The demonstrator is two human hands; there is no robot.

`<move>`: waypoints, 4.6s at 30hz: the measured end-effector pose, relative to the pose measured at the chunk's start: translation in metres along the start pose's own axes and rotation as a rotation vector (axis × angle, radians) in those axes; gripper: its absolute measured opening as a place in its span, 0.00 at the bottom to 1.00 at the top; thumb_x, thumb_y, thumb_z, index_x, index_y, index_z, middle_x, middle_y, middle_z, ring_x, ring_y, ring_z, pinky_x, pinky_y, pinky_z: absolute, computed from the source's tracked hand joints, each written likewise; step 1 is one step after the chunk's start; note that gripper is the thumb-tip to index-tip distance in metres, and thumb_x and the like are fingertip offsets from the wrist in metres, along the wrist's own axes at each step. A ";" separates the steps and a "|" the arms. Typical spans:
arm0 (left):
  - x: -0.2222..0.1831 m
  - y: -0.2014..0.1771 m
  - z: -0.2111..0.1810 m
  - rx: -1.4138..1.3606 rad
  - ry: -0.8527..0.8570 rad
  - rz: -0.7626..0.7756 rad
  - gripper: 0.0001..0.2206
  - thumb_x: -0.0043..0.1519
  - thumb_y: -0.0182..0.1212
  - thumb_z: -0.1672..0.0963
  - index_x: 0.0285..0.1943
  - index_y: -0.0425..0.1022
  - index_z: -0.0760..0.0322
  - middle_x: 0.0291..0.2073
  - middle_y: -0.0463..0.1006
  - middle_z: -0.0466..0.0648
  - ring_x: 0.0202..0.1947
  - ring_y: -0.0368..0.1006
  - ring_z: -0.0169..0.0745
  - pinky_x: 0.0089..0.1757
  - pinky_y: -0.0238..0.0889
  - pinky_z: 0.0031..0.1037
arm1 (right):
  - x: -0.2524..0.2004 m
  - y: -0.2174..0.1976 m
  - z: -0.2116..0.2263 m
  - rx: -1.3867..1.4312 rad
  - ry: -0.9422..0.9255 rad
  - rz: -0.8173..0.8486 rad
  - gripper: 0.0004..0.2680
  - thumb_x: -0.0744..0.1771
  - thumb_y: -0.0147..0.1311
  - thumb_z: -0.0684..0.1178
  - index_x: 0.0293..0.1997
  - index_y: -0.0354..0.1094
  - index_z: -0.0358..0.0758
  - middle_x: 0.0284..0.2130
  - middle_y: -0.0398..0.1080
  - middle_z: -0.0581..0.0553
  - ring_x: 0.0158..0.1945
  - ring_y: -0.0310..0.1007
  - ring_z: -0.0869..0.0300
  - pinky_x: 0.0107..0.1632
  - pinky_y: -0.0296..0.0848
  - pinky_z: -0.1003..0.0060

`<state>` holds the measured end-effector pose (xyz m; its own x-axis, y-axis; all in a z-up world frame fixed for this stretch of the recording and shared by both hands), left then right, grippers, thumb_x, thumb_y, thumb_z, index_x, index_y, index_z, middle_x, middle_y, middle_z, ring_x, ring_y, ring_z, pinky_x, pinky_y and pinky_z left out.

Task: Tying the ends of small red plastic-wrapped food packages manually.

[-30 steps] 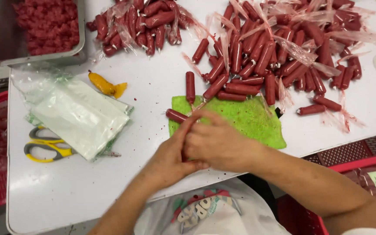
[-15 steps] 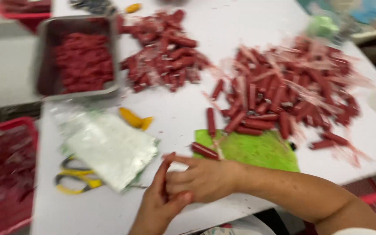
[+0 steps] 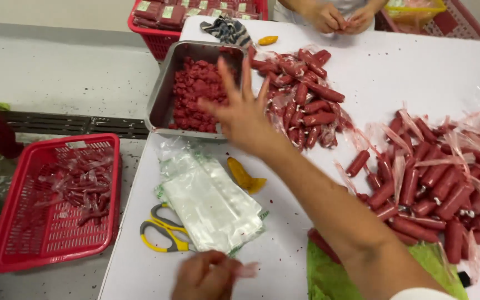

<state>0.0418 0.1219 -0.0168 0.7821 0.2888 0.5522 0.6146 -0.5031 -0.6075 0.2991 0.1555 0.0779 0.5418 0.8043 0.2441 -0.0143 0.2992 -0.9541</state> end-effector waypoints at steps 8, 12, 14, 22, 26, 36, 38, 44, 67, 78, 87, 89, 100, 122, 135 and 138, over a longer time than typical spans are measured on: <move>0.084 0.001 -0.044 -0.573 0.026 0.019 0.19 0.54 0.43 0.67 0.46 0.78 0.65 0.43 0.80 0.52 0.45 0.78 0.45 0.50 0.70 0.28 | -0.202 0.028 0.038 1.363 0.042 0.099 0.08 0.68 0.40 0.51 0.30 0.59 0.47 0.58 0.68 0.43 0.83 0.20 0.51 0.75 0.16 0.42; 0.050 0.071 -0.037 -1.482 -0.627 0.205 0.08 0.54 0.53 0.70 0.31 0.77 0.76 0.23 0.73 0.60 0.19 0.64 0.37 0.20 0.49 0.20 | -0.271 -0.019 0.011 1.042 -0.031 -0.087 0.13 0.73 0.38 0.55 0.48 0.70 0.40 0.69 0.57 0.38 0.80 0.35 0.39 0.75 0.17 0.37; 0.057 0.051 -0.102 -0.849 0.135 0.358 0.05 0.65 0.54 0.60 0.41 0.76 0.60 0.31 0.79 0.42 0.31 0.74 0.36 0.36 0.68 0.24 | -0.306 -0.028 -0.013 0.801 -0.058 -0.134 0.07 0.72 0.38 0.46 0.38 0.63 0.43 0.64 0.63 0.47 0.79 0.35 0.38 0.68 0.01 0.29; -0.007 0.077 -0.121 -1.259 -0.383 0.769 0.21 0.63 0.47 0.46 0.57 0.65 0.63 0.53 0.75 0.60 0.39 0.82 0.56 0.39 0.76 0.37 | -0.399 -0.069 -0.029 0.172 -0.249 -0.126 0.06 0.65 0.50 0.36 0.39 0.64 0.45 0.65 0.58 0.47 0.70 0.42 0.44 0.68 0.33 0.37; -0.164 0.165 -0.155 -1.503 -1.397 1.240 0.29 0.56 0.62 0.49 0.59 0.69 0.77 0.49 0.79 0.69 0.38 0.78 0.59 0.38 0.74 0.46 | -0.433 -0.010 -0.015 0.150 -0.388 -0.056 0.04 0.67 0.52 0.48 0.36 0.71 0.44 0.43 0.72 0.50 0.43 0.65 0.55 0.46 0.61 0.57; -0.043 0.141 -0.227 -0.402 0.811 0.858 0.03 0.64 0.57 0.61 0.44 0.73 0.61 0.22 0.63 0.43 0.19 0.64 0.42 0.22 0.58 0.33 | -0.462 -0.061 -0.049 1.309 -0.137 0.236 0.07 0.69 0.51 0.45 0.35 0.73 0.37 0.40 0.78 0.44 0.43 0.79 0.56 0.47 0.76 0.63; -0.043 0.173 -0.204 -0.887 0.441 0.693 0.09 0.66 0.52 0.66 0.43 0.75 0.61 0.25 0.79 0.43 0.21 0.77 0.30 0.20 0.73 0.17 | -0.486 -0.018 -0.075 2.099 0.530 -0.112 0.05 0.65 0.61 0.43 0.28 0.78 0.36 0.40 0.79 0.33 0.38 0.78 0.50 0.40 0.77 0.57; -0.097 0.253 -0.200 -1.727 -0.917 0.690 0.08 0.65 0.61 0.59 0.35 0.75 0.72 0.12 0.61 0.50 0.08 0.48 0.30 0.20 0.69 0.31 | -0.484 -0.001 -0.125 1.502 0.731 -0.872 0.03 0.62 0.62 0.44 0.31 0.77 0.37 0.37 0.79 0.39 0.52 0.65 0.59 0.53 0.73 0.62; -0.037 0.205 -0.191 -0.594 -0.188 0.413 0.25 0.57 0.67 0.52 0.61 0.69 0.67 0.50 0.72 0.52 0.41 0.69 0.40 0.42 0.67 0.28 | -0.462 0.009 -0.129 1.218 0.541 -0.686 0.09 0.61 0.66 0.38 0.42 0.74 0.36 0.41 0.78 0.40 0.49 0.80 0.54 0.60 0.77 0.62; 0.028 0.206 -0.228 -0.346 0.710 0.674 0.13 0.53 0.66 0.63 0.37 0.76 0.46 0.41 0.84 0.39 0.27 0.76 0.35 0.26 0.71 0.33 | -0.455 -0.005 -0.116 0.658 0.181 -0.513 0.17 0.72 0.37 0.57 0.40 0.72 0.37 0.39 0.76 0.40 0.42 0.78 0.50 0.43 0.78 0.59; 0.076 0.191 -0.139 -0.204 0.514 0.789 0.35 0.56 0.67 0.62 0.73 0.58 0.49 0.72 0.55 0.56 0.67 0.56 0.60 0.63 0.57 0.50 | -0.361 -0.101 -0.192 0.679 0.283 -0.418 0.06 0.68 0.55 0.48 0.45 0.76 0.41 0.38 0.80 0.45 0.37 0.80 0.63 0.39 0.81 0.70; 0.041 0.199 -0.129 0.120 0.641 0.985 0.28 0.56 0.66 0.49 0.67 0.69 0.49 0.62 0.72 0.45 0.67 0.56 0.53 0.65 0.41 0.53 | -0.327 -0.125 -0.229 0.216 0.461 -0.212 0.06 0.73 0.56 0.47 0.43 0.75 0.37 0.28 0.75 0.46 0.29 0.72 0.62 0.36 0.74 0.70; 0.125 0.208 -0.143 -0.112 -0.411 0.722 0.25 0.66 0.56 0.56 0.73 0.57 0.57 0.51 0.73 0.51 0.40 0.76 0.42 0.41 0.79 0.29 | -0.396 -0.073 -0.207 -0.001 0.290 -0.250 0.17 0.68 0.50 0.50 0.66 0.62 0.51 0.70 0.58 0.45 0.74 0.45 0.41 0.72 0.49 0.37; 0.240 0.362 -0.193 0.149 0.067 0.982 0.30 0.67 0.43 0.42 0.77 0.35 0.27 0.78 0.38 0.57 0.74 0.38 0.64 0.67 0.40 0.52 | -0.419 -0.012 -0.231 0.035 0.247 -0.347 0.13 0.66 0.53 0.52 0.55 0.70 0.50 0.67 0.62 0.47 0.74 0.51 0.41 0.70 0.53 0.43; 0.228 0.206 -0.155 -0.224 0.259 0.344 0.09 0.57 0.57 0.66 0.40 0.73 0.63 0.37 0.77 0.47 0.38 0.73 0.36 0.39 0.72 0.21 | -0.410 0.009 -0.203 1.003 0.780 -0.017 0.22 0.62 0.46 0.67 0.58 0.74 0.51 0.53 0.82 0.52 0.53 0.84 0.59 0.57 0.82 0.63; 0.125 0.169 -0.163 -0.557 0.042 0.316 0.10 0.52 0.70 0.61 0.39 0.76 0.57 0.41 0.82 0.46 0.36 0.76 0.41 0.38 0.67 0.26 | -0.369 0.015 -0.180 1.872 0.547 -0.417 0.35 0.63 0.50 0.69 0.75 0.45 0.38 0.67 0.60 0.32 0.68 0.61 0.45 0.69 0.55 0.43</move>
<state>0.2271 -0.0603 0.0427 0.9054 0.0309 0.4234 0.2010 -0.9097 -0.3635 0.2504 -0.2293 -0.0581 0.8915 0.4500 -0.0533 -0.3461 0.7521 0.5608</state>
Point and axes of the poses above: each hand's wrist, its own x-axis towards the middle knuckle, its own y-axis out of the palm, z = x × y, the point moved 8 cm from there along x, towards the middle knuckle
